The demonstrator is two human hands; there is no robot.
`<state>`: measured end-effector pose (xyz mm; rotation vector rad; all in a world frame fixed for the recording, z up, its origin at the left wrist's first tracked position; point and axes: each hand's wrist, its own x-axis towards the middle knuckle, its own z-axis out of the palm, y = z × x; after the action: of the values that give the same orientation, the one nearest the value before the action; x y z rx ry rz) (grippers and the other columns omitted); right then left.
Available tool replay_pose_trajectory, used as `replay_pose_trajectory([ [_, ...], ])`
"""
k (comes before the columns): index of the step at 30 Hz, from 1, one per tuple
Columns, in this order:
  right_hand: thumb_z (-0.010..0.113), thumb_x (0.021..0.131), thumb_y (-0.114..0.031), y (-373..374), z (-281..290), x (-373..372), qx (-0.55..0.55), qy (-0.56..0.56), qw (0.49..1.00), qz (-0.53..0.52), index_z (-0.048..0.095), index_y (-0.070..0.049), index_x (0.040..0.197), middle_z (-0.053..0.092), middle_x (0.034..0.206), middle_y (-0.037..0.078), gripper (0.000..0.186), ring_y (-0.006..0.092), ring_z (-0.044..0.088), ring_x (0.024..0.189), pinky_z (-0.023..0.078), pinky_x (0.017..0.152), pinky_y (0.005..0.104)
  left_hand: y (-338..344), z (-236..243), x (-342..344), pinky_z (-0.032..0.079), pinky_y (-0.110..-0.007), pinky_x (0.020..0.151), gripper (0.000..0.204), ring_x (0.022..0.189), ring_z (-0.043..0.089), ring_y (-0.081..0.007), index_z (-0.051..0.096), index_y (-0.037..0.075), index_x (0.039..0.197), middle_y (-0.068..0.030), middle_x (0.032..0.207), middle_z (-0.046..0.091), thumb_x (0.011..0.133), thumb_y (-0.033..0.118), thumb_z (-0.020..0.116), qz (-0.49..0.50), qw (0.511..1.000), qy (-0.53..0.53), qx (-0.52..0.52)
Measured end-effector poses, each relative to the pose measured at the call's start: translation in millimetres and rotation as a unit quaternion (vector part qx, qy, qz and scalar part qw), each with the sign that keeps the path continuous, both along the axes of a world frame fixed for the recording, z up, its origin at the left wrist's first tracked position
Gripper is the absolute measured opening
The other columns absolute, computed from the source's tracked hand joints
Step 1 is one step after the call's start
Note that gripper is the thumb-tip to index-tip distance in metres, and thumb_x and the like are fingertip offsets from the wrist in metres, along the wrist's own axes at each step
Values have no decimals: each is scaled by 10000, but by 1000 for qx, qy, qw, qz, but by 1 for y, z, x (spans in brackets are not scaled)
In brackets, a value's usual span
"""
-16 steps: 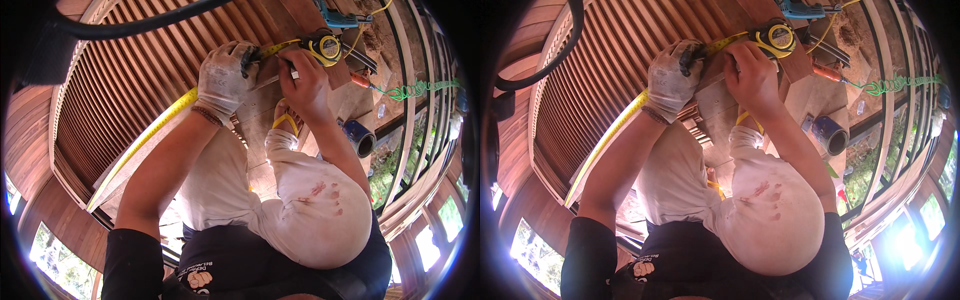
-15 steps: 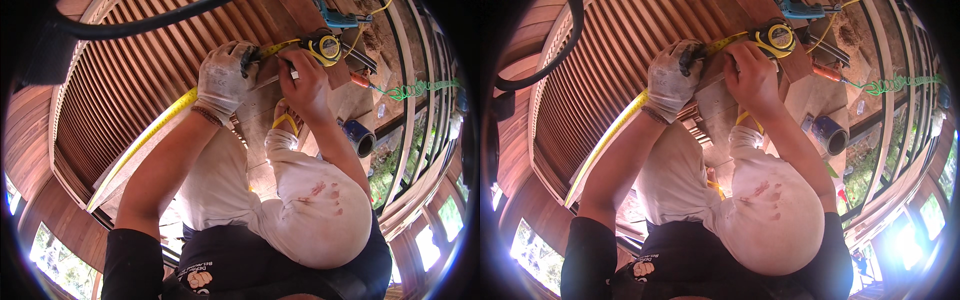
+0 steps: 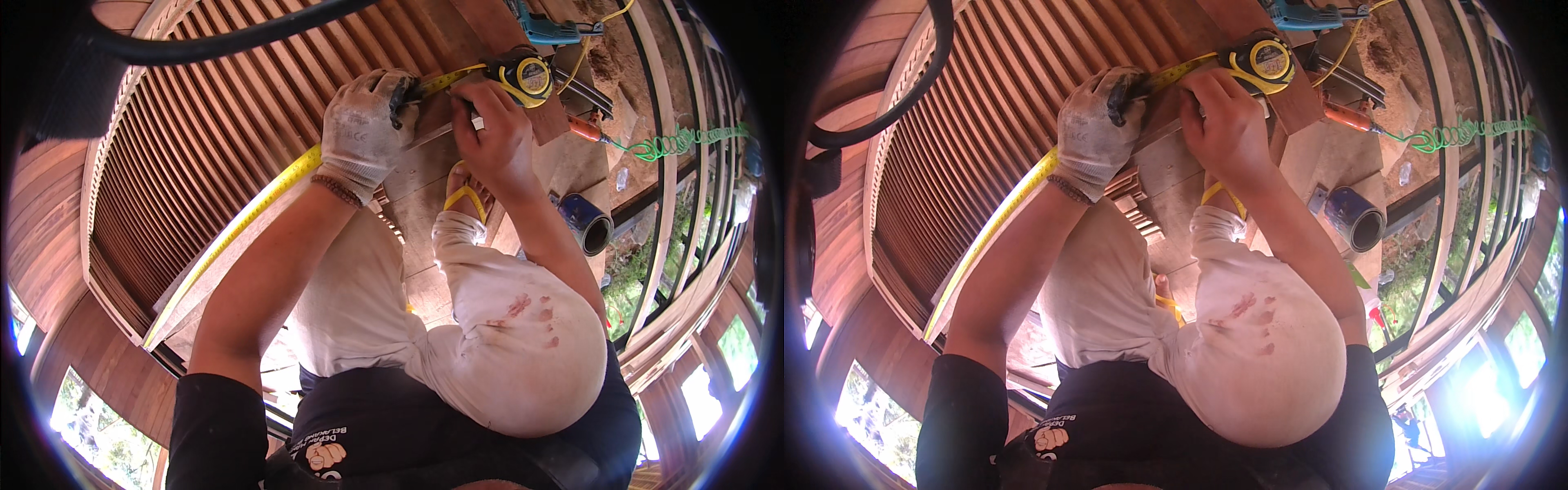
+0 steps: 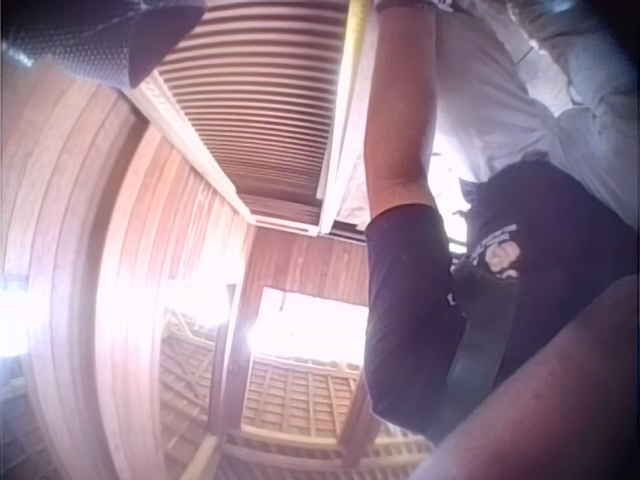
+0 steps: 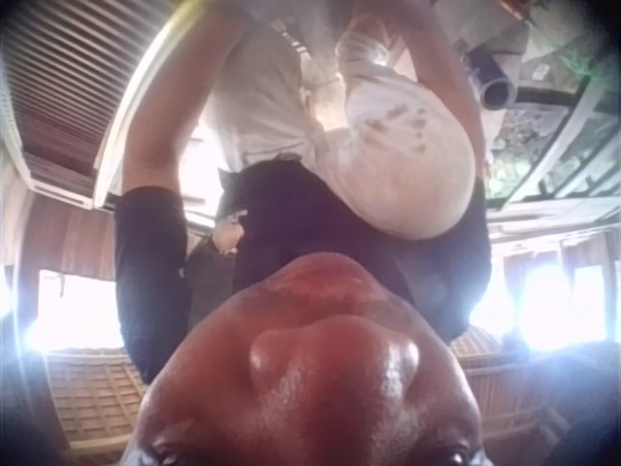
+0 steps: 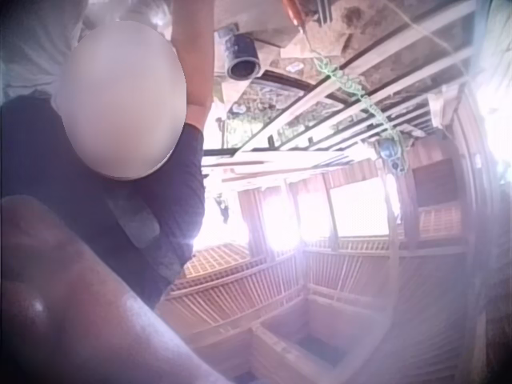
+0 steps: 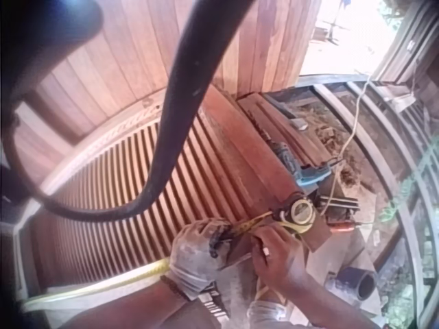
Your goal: The person measures and marks a wooden slat, then saws it to length. They fit the slat into a curved ceiling structure and secure it with a cordless drill. The process repeats with additional slats, including measuring, cutting, and drilling.
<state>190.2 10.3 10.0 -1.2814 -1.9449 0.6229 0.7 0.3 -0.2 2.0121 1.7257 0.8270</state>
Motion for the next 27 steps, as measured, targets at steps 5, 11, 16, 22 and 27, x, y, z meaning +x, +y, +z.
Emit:
replay_pose_trajectory([
  [5, 692, 845, 35, 1, -5, 2, 39, 4, 999, 6, 660, -27, 976, 673, 882, 142, 148, 335, 683, 747, 541, 638, 387, 0, 0, -1, 518, -443, 990, 347, 1086, 677, -330, 699, 133, 1153, -120, 1134, 720, 816, 209, 725, -3, 998, 14, -64],
  [11, 688, 842, 51, -6, 14, 17, 86, 48, 994, -51, 711, -47, 1019, 686, 921, 126, 204, 314, 690, 760, 551, 638, 373, 0, 11, 0, 514, -449, 989, 316, 1097, 670, -342, 704, 121, 1133, -134, 1126, 716, 826, 195, 704, -1, 996, -4, -84],
  [16, 673, 855, 34, 16, 24, 57, 118, -27, 988, -99, 745, -75, 1078, 688, 1025, 129, 259, 338, 693, 905, 563, 771, 413, 0, 14, 2, 547, -467, 869, 232, 978, 686, -393, 714, 78, 1085, -170, 1038, 719, 865, 138, 672, -5, 1000, -8, -23],
  [22, 846, 702, -160, 45, 20, 69, 66, -212, 974, 55, 554, -73, 1395, 521, 1445, 107, 757, 347, 474, 1386, 460, 1106, 461, 3, 13, 3, 531, -470, 936, 286, 1059, 665, -386, 699, 95, 1132, -167, 1123, 709, 854, 158, 686, -8, 998, 7, -64],
  [27, 872, 654, -217, 37, 35, 81, 44, -216, 968, 116, 598, -62, 1321, 553, 1401, 107, 737, 336, 534, 1317, 496, 1058, 438, -4, 17, -4, 530, -465, 946, 295, 1071, 664, -377, 697, 116, 1159, -165, 1135, 706, 867, 155, 695, -48, 998, 33, -13],
])
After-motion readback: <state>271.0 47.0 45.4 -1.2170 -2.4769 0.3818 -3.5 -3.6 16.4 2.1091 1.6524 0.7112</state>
